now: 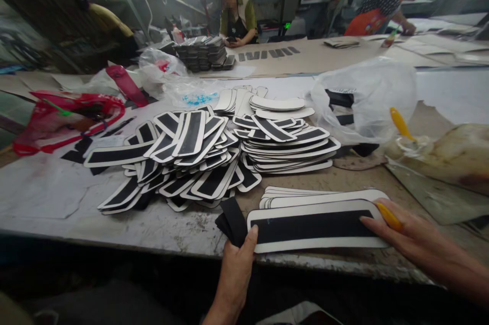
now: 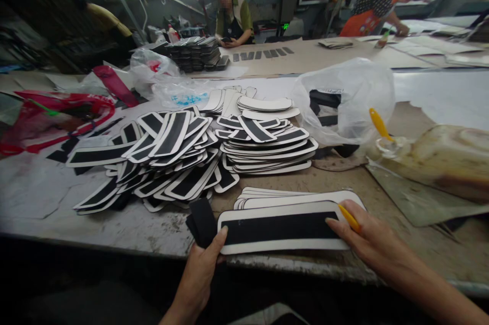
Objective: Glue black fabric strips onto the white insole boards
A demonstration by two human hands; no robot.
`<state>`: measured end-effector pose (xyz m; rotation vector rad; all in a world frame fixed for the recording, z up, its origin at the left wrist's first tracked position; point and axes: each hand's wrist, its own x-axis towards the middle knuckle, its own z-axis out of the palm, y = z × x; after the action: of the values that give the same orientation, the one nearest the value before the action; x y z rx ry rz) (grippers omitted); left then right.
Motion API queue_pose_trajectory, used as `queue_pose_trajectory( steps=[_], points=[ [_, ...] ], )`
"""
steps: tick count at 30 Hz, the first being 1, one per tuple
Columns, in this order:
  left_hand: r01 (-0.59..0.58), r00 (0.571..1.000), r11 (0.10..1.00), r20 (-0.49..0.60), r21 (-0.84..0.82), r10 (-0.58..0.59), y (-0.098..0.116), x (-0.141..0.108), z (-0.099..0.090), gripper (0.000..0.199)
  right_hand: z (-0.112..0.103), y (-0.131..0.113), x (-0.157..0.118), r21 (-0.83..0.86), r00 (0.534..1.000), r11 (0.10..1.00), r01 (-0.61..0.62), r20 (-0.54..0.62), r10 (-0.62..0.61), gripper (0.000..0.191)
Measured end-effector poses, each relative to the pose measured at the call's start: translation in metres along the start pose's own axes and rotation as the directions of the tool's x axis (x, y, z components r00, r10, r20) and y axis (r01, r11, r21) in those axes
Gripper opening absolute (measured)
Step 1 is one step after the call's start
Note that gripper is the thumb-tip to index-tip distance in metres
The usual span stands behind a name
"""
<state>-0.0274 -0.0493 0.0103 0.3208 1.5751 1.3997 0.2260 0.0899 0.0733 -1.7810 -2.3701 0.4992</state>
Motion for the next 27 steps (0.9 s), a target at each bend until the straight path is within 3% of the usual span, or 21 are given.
queue_pose_trajectory(
  steps=[3,12,21,27],
  points=[
    [-0.019,1.000,0.999,0.000,0.034,0.019,-0.002,0.001,-0.001,0.053,0.000,0.001,0.001,0.105,0.988,0.992,-0.067,0.146,0.051,0.043],
    [-0.067,0.998,0.989,-0.004,0.128,0.068,-0.015,0.007,-0.006,0.055,0.013,0.017,-0.003,0.127,0.997,0.992,-0.007,0.083,-0.004,0.035],
    [-0.059,0.998,0.988,-0.026,0.142,0.063,-0.012,0.007,-0.004,0.054,0.023,0.027,-0.006,0.097,0.998,0.993,0.066,0.008,-0.067,0.030],
    [0.000,0.998,0.992,-0.060,0.128,0.008,-0.006,0.003,0.000,0.053,0.022,0.029,-0.006,0.147,0.998,0.988,0.046,0.032,-0.052,0.036]
  ],
)
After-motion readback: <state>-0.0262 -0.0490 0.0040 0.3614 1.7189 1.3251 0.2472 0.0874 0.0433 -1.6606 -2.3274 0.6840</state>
